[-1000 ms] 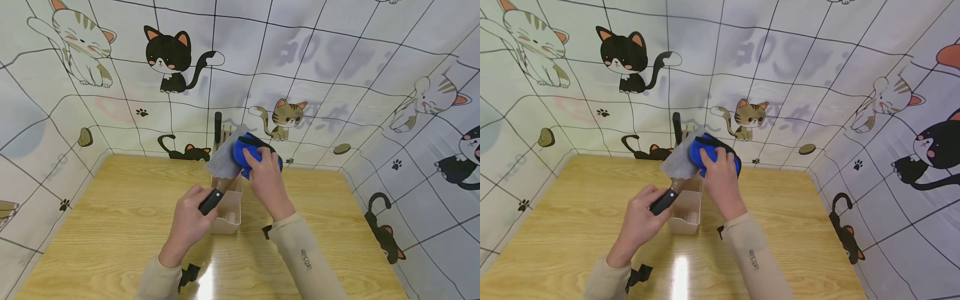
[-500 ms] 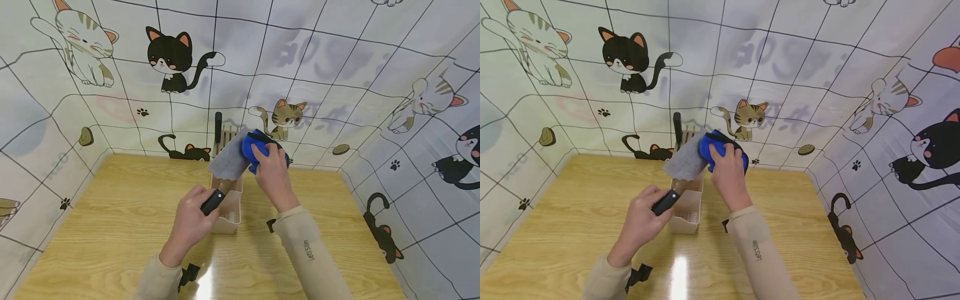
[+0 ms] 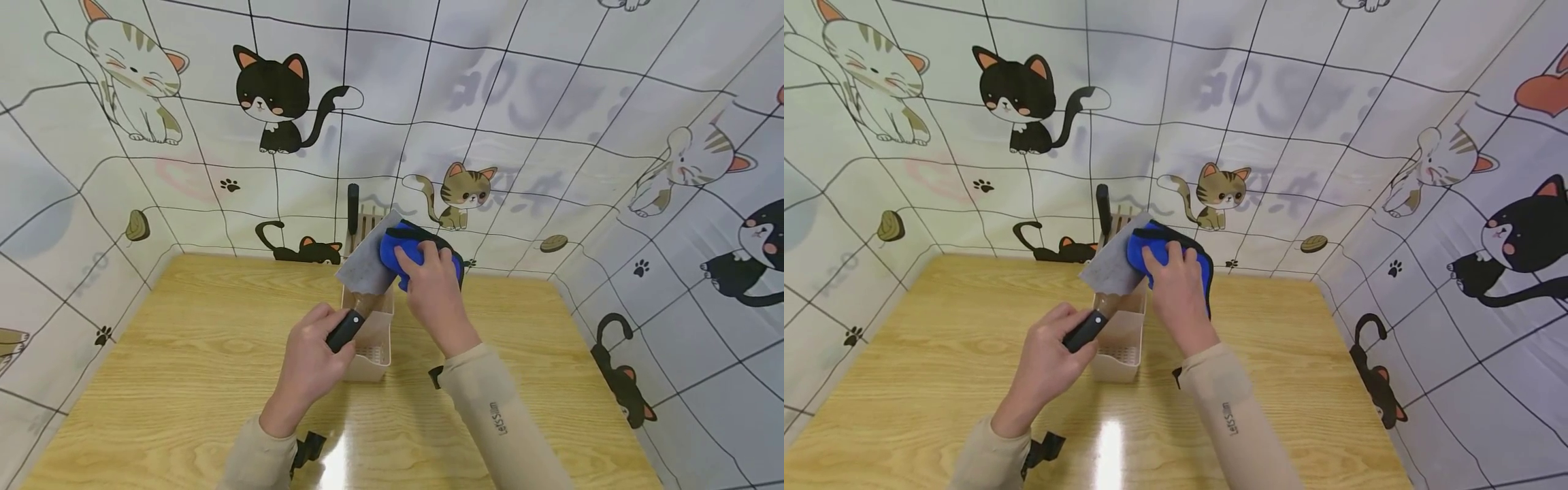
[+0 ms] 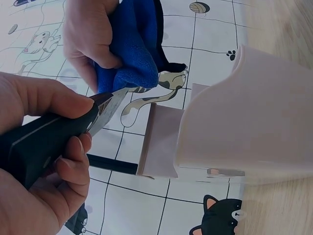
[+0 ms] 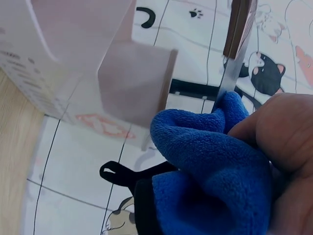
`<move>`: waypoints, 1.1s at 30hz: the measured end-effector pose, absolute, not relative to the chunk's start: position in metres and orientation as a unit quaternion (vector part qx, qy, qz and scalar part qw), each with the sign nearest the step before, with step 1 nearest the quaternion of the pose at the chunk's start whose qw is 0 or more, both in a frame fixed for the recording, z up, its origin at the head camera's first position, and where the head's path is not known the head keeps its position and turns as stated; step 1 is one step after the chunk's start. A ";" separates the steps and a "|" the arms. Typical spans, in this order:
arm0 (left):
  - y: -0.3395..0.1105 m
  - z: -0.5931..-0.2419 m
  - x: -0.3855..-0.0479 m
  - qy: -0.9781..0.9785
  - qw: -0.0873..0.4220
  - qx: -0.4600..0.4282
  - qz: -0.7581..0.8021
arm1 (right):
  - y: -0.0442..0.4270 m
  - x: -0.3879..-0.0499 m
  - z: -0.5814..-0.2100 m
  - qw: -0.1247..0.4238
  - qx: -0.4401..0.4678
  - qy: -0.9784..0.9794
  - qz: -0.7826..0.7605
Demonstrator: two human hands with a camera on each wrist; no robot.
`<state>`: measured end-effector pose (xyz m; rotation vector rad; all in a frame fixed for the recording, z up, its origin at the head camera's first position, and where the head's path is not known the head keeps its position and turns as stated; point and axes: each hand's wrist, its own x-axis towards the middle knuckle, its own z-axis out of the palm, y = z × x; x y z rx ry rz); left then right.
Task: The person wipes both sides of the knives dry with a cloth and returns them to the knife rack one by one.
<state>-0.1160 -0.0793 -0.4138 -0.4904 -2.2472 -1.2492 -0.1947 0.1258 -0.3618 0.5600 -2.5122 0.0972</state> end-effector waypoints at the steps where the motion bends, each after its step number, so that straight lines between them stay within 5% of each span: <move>1: -0.079 -0.414 -0.116 -0.830 0.259 -0.180 -0.460 | 0.124 -0.193 -0.362 0.279 0.212 -0.936 0.028; 33: -0.084 -0.418 -0.118 -0.838 0.247 -0.186 -0.449 | 0.102 -0.164 -0.357 0.300 0.347 -0.888 -0.025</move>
